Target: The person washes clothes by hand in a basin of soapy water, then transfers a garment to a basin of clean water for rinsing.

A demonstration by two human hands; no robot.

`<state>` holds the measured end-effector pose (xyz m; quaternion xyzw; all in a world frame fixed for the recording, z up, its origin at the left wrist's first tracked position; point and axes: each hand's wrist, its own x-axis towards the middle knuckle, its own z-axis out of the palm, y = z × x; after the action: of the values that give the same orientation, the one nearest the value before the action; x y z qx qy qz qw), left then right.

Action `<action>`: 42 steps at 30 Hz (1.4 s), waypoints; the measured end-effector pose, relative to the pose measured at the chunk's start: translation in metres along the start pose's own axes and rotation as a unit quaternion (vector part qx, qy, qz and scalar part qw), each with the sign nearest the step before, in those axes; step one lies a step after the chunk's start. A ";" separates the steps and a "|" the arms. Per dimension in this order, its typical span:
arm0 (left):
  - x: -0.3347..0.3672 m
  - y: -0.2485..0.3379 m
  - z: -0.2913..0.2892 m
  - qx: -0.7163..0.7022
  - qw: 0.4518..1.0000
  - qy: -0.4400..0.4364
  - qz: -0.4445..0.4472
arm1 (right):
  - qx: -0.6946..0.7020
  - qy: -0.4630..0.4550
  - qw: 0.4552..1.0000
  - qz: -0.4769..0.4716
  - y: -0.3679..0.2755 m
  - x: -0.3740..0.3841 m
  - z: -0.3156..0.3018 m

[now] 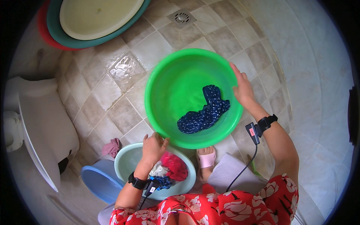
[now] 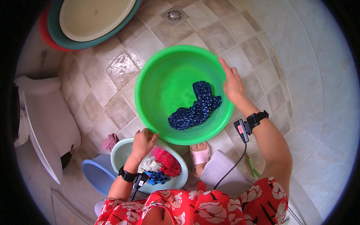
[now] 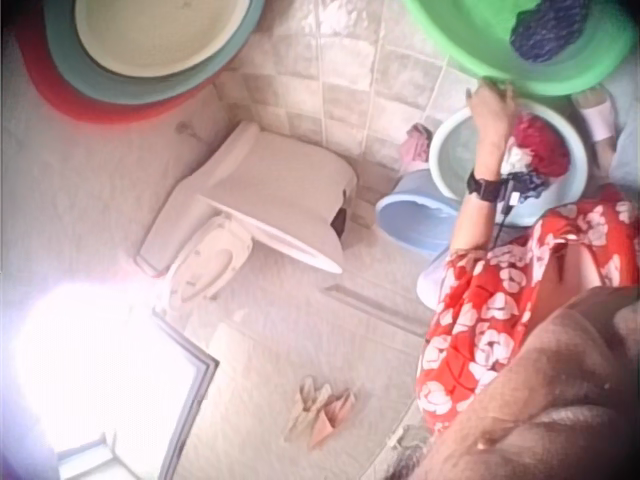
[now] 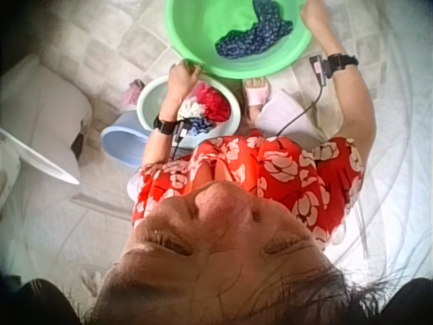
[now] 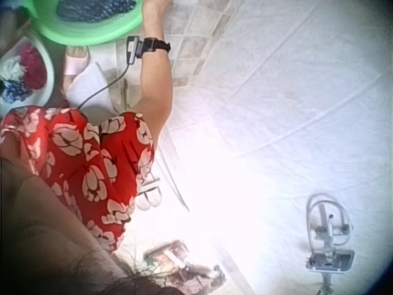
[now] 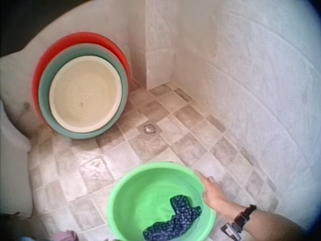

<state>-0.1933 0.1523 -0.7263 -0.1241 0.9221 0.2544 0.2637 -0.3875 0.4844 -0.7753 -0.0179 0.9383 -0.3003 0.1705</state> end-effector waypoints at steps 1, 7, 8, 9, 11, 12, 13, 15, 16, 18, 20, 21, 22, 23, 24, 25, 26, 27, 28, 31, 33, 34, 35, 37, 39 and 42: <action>0.001 -0.002 -0.004 0.013 0.999 -0.034 -0.018 | -0.060 0.021 0.998 0.007 -0.004 0.000 0.003; 0.004 0.003 -0.044 -0.059 0.989 0.132 -0.001 | 0.036 0.148 0.988 -0.026 -0.068 0.005 0.041; 0.002 0.013 -0.056 -0.128 0.982 0.128 -0.044 | 0.175 0.110 0.978 -0.006 -0.075 0.007 0.050; -0.001 0.002 -0.059 -0.170 0.973 0.155 -0.022 | 0.181 0.107 0.978 -0.019 -0.092 0.006 0.057; -0.013 -0.010 -0.062 -0.220 0.960 0.171 -0.018 | 0.442 -0.038 0.888 0.120 -0.117 0.002 0.068; -0.019 -0.013 -0.064 -0.272 0.946 0.175 -0.009 | 0.444 -0.041 0.888 0.109 -0.125 0.001 0.071; -0.026 -0.017 -0.066 -0.295 0.941 0.162 -0.021 | 0.445 -0.049 0.883 0.144 -0.132 0.000 0.073; -0.040 -0.032 -0.066 -0.363 0.917 0.162 -0.042 | 0.445 -0.071 0.877 0.167 -0.152 -0.005 0.073; -0.053 -0.042 -0.067 -0.430 0.888 0.150 -0.057 | 0.460 -0.090 0.865 0.178 -0.163 -0.011 0.073; -0.078 -0.045 -0.078 -0.461 0.874 0.143 -0.058 | 0.469 -0.110 0.858 0.176 -0.177 -0.018 0.068; -0.102 -0.048 -0.088 -0.558 0.814 0.093 -0.130 | 0.418 -0.118 0.888 0.151 -0.187 -0.021 0.071; -0.116 -0.052 -0.087 -0.599 0.783 0.096 -0.136 | 0.415 -0.121 0.892 0.135 -0.197 -0.027 0.069; -0.130 -0.057 -0.087 -0.604 0.779 0.108 -0.128 | 0.401 -0.135 0.897 0.129 -0.207 -0.034 0.067; -0.148 -0.063 -0.090 -0.646 0.742 0.117 -0.138 | 0.388 -0.151 0.901 0.120 -0.220 -0.043 0.068; -0.163 -0.067 -0.090 -0.690 0.700 0.118 -0.142 | 0.382 -0.150 0.906 0.103 -0.229 -0.051 0.068; -0.175 -0.075 -0.087 -0.709 0.679 0.124 -0.146 | 0.389 -0.142 0.906 0.086 -0.239 -0.061 0.070; -0.187 -0.082 -0.083 -0.715 0.673 0.135 -0.135 | 0.397 -0.137 0.905 0.070 -0.247 -0.071 0.078; -0.199 -0.087 -0.077 -0.739 0.642 0.143 -0.146 | 0.418 -0.127 0.896 0.077 -0.250 -0.085 0.088; -0.202 -0.085 -0.071 -0.765 0.611 0.138 -0.153 | 0.433 -0.129 0.887 0.095 -0.245 -0.095 0.091; -0.202 -0.071 -0.042 -0.807 0.569 0.094 -0.128 | 0.512 -0.161 0.827 0.170 -0.223 -0.147 0.090; -0.210 -0.056 -0.039 -0.820 0.558 0.060 -0.115 | 0.545 -0.186 0.793 0.200 -0.217 -0.175 0.096; -0.214 -0.049 -0.041 -0.821 0.557 0.058 -0.110 | 0.578 -0.182 0.764 0.221 -0.220 -0.189 0.096; -0.212 -0.039 -0.041 -0.815 0.566 0.040 -0.119 | 0.590 -0.162 0.751 0.249 -0.214 -0.196 0.094; -0.201 -0.021 -0.040 -0.797 0.592 0.021 -0.119 | 0.615 -0.113 0.728 0.283 -0.190 -0.199 0.088; -0.185 -0.016 -0.038 -0.788 0.601 0.012 -0.130 | 0.640 -0.061 0.697 0.316 -0.165 -0.203 0.087; -0.144 -0.017 -0.032 -0.774 0.616 0.008 -0.146 | 0.629 0.068 0.656 0.411 -0.124 -0.192 0.093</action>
<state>-0.0814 0.1349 -0.6306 -0.4171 0.3551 0.8311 0.0959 -0.1846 0.3571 -0.7164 0.5020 0.4455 -0.7185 0.1825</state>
